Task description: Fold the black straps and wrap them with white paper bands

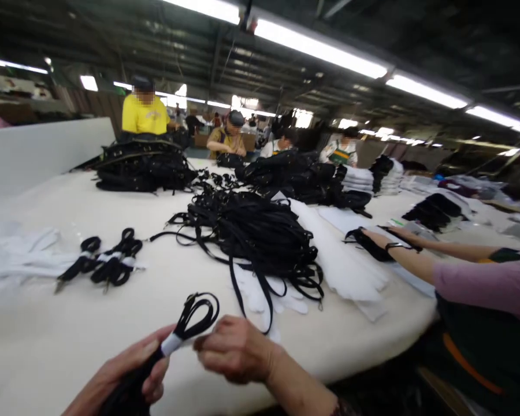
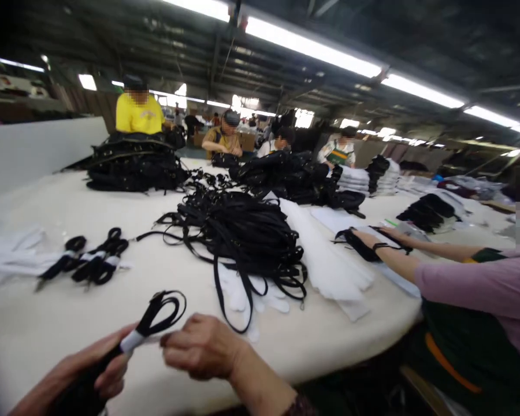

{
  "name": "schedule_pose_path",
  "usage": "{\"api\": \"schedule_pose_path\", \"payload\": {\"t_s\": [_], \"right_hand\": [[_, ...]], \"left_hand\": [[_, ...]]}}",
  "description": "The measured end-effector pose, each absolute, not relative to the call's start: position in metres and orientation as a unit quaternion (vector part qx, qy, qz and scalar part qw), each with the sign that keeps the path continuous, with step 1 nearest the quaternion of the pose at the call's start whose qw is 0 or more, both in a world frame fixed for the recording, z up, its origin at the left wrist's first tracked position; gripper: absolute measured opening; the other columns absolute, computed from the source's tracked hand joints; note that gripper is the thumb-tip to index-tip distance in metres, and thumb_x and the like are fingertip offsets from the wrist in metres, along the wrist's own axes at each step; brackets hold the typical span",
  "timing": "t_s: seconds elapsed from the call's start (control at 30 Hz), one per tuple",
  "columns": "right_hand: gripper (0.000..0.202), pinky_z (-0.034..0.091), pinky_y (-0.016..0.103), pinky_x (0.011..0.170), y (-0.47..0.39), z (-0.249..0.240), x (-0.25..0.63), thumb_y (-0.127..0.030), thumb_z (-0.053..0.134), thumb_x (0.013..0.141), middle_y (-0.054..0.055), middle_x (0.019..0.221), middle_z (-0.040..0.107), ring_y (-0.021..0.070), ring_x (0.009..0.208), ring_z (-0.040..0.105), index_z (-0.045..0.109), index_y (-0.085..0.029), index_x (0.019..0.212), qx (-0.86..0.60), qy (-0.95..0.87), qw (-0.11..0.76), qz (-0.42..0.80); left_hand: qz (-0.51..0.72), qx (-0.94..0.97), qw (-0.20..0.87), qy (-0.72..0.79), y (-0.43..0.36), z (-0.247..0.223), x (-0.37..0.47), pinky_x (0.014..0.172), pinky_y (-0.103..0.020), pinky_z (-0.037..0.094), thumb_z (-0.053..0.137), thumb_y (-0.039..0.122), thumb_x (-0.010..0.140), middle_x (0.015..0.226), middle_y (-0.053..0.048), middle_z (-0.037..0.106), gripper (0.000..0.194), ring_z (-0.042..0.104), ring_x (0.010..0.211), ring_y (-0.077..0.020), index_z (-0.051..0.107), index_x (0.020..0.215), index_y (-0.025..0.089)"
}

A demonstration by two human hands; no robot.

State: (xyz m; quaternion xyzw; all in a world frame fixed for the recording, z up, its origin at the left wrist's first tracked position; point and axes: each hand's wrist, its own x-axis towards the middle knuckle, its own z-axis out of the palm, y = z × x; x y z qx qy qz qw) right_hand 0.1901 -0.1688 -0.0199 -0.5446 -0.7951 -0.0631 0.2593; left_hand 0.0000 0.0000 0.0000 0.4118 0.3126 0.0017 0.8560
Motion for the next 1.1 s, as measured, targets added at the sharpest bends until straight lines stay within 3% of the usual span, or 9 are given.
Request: {"api": "schedule_pose_path", "payload": {"t_s": [0.1, 0.3, 0.43, 0.57, 0.7, 0.83, 1.0, 1.1], "right_hand": [[0.013, 0.049, 0.03, 0.078, -0.155, -0.032, 0.197, -0.015, 0.052, 0.091, 0.001, 0.108, 0.073, 0.0151, 0.091, 0.064, 0.064, -0.02, 0.094, -0.538, -0.798, 0.232, -0.139], [0.019, 0.048, 0.027, 0.073, -0.117, -0.057, 0.183, -0.015, 0.052, 0.086, 0.002, 0.093, 0.074, 0.0171, 0.084, 0.064, 0.069, -0.022, 0.09, -0.604, -0.722, 0.303, -0.149], [0.024, 0.05, 0.034, 0.083, -0.109, -0.064, 0.176, -0.014, 0.052, 0.084, 0.007, 0.096, 0.072, 0.0217, 0.092, 0.063, 0.07, -0.023, 0.098, -0.673, -0.658, 0.338, -0.016], [0.033, 0.052, 0.034, 0.083, -0.12, -0.067, 0.172, -0.018, 0.058, 0.083, 0.005, 0.109, 0.07, 0.0195, 0.093, 0.065, 0.066, -0.025, 0.114, -0.672, -0.477, 0.523, 0.217], [0.053, 0.051, 0.037, 0.09, -0.119, -0.068, 0.168, -0.028, 0.079, 0.069, 0.006, 0.116, 0.069, 0.023, 0.105, 0.063, 0.063, -0.021, 0.119, -0.554, -0.296, 0.666, 0.402], [0.043, 0.05, 0.04, 0.091, -0.104, -0.069, 0.156, -0.031, 0.082, 0.065, 0.004, 0.096, 0.073, 0.0211, 0.09, 0.066, 0.067, -0.016, 0.102, -0.533, -0.177, 0.717, 0.413], [0.048, 0.053, 0.037, 0.085, -0.099, -0.07, 0.147, -0.033, 0.082, 0.068, 0.005, 0.101, 0.071, 0.0206, 0.093, 0.065, 0.064, -0.017, 0.109, -0.52, -0.144, 0.732, 0.417], [0.044, 0.055, 0.035, 0.081, -0.101, -0.071, 0.146, -0.037, 0.079, 0.071, 0.004, 0.1, 0.069, 0.0193, 0.09, 0.065, 0.062, -0.018, 0.107, -0.506, -0.139, 0.734, 0.43]], "left_hand": [[-0.022, 0.296, 0.92, 0.254, -0.006, -0.002, 0.0, 0.05, -0.023, 0.034, 0.069, 0.034, 0.085, 0.057, 0.004, 0.051, 0.056, 0.039, 0.048, -0.0078, 0.05, 0.133, 0.015], [-0.031, 0.319, 0.924, 0.208, -0.014, 0.006, 0.011, 0.05, -0.022, 0.031, 0.061, 0.032, 0.089, 0.056, 0.006, 0.051, 0.065, 0.041, 0.046, -0.0073, 0.033, 0.147, 0.019], [-0.023, 0.465, 0.852, 0.237, 0.003, -0.004, 0.022, 0.055, -0.024, 0.039, 0.064, 0.042, 0.086, 0.075, -0.001, 0.066, 0.075, 0.055, 0.058, -0.0119, 0.029, 0.149, 0.021], [0.02, 0.602, 0.767, 0.221, 0.021, -0.019, 0.025, 0.056, -0.026, 0.041, 0.063, 0.047, 0.085, 0.104, -0.008, 0.07, 0.081, 0.06, 0.067, -0.0155, 0.022, 0.151, 0.025], [0.047, 0.719, 0.67, 0.18, 0.026, -0.037, 0.024, 0.078, -0.035, 0.049, 0.055, 0.044, 0.09, 0.103, -0.007, 0.071, 0.084, 0.062, 0.074, -0.0174, 0.005, 0.155, 0.023], [0.059, 0.785, 0.581, 0.208, 0.026, -0.05, 0.026, 0.092, -0.038, 0.045, 0.056, 0.043, 0.088, 0.098, -0.002, 0.072, 0.079, 0.064, 0.087, -0.0211, 0.015, 0.154, 0.025], [0.035, 0.682, 0.682, 0.261, 0.041, -0.055, 0.026, 0.084, -0.034, 0.047, 0.049, 0.052, 0.091, 0.1, -0.004, 0.072, 0.063, 0.064, 0.091, -0.0231, 0.041, 0.143, 0.018], [0.004, 0.701, 0.674, 0.232, 0.05, -0.06, 0.024, 0.086, -0.033, 0.046, 0.05, 0.049, 0.091, 0.104, -0.003, 0.071, 0.047, 0.063, 0.096, -0.0226, 0.057, 0.127, 0.02]]}}
